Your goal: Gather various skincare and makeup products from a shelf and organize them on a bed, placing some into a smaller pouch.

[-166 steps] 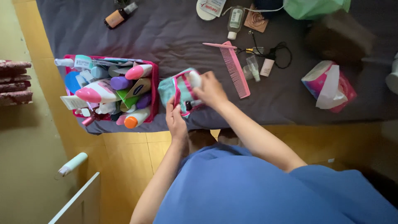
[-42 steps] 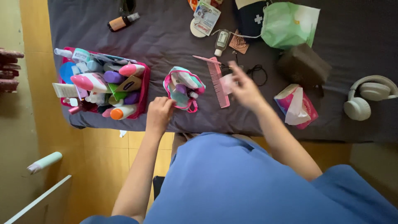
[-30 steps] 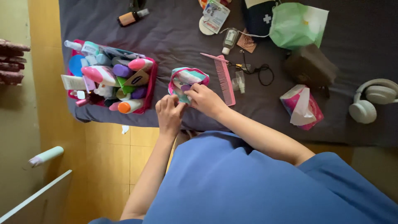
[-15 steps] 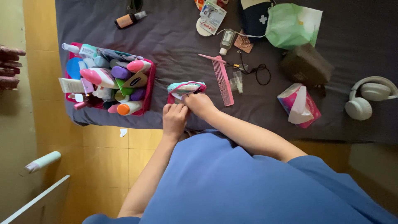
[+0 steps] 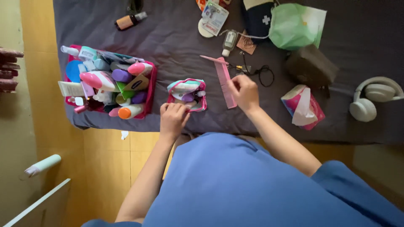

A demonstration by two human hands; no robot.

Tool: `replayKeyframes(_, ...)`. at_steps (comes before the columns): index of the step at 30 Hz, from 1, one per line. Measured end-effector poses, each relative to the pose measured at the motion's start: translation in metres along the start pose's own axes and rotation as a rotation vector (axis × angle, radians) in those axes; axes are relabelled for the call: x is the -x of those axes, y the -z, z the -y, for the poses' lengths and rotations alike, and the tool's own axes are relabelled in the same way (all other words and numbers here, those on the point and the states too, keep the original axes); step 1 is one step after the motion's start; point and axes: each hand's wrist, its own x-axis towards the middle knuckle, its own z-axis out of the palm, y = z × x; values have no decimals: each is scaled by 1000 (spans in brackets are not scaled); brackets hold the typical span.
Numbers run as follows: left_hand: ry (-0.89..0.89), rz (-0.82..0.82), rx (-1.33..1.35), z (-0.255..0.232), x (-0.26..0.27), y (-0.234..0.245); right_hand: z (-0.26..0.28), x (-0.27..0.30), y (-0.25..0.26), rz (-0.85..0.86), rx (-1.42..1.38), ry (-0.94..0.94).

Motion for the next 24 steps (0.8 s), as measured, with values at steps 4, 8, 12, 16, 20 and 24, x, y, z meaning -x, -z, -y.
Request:
replayKeyframes(4, -30, 0, -39, -3, 0, -5, 30, -4, -16, 110, -136, 138)
replayKeyframes(8, -119, -84, -92, -2, 2, 2, 55, -7, -58, 425, -12, 579)
replayKeyframes(12, -155, -41, -190, 3, 13, -1, 53, -5, -119, 530, 429, 967)
replayKeyframes(16, -138, -16, -181, 7, 20, -5, 50, -9, -137, 441, 461, 1074)
replayKeyframes(20, -97, -87, -65, 9, 21, -7, 40, -11, -121, 509, 365, 1051)
replayKeyframes(24, 13, -18, 75, 19, 25, -14, 52, -12, -74, 558, 17, 797)
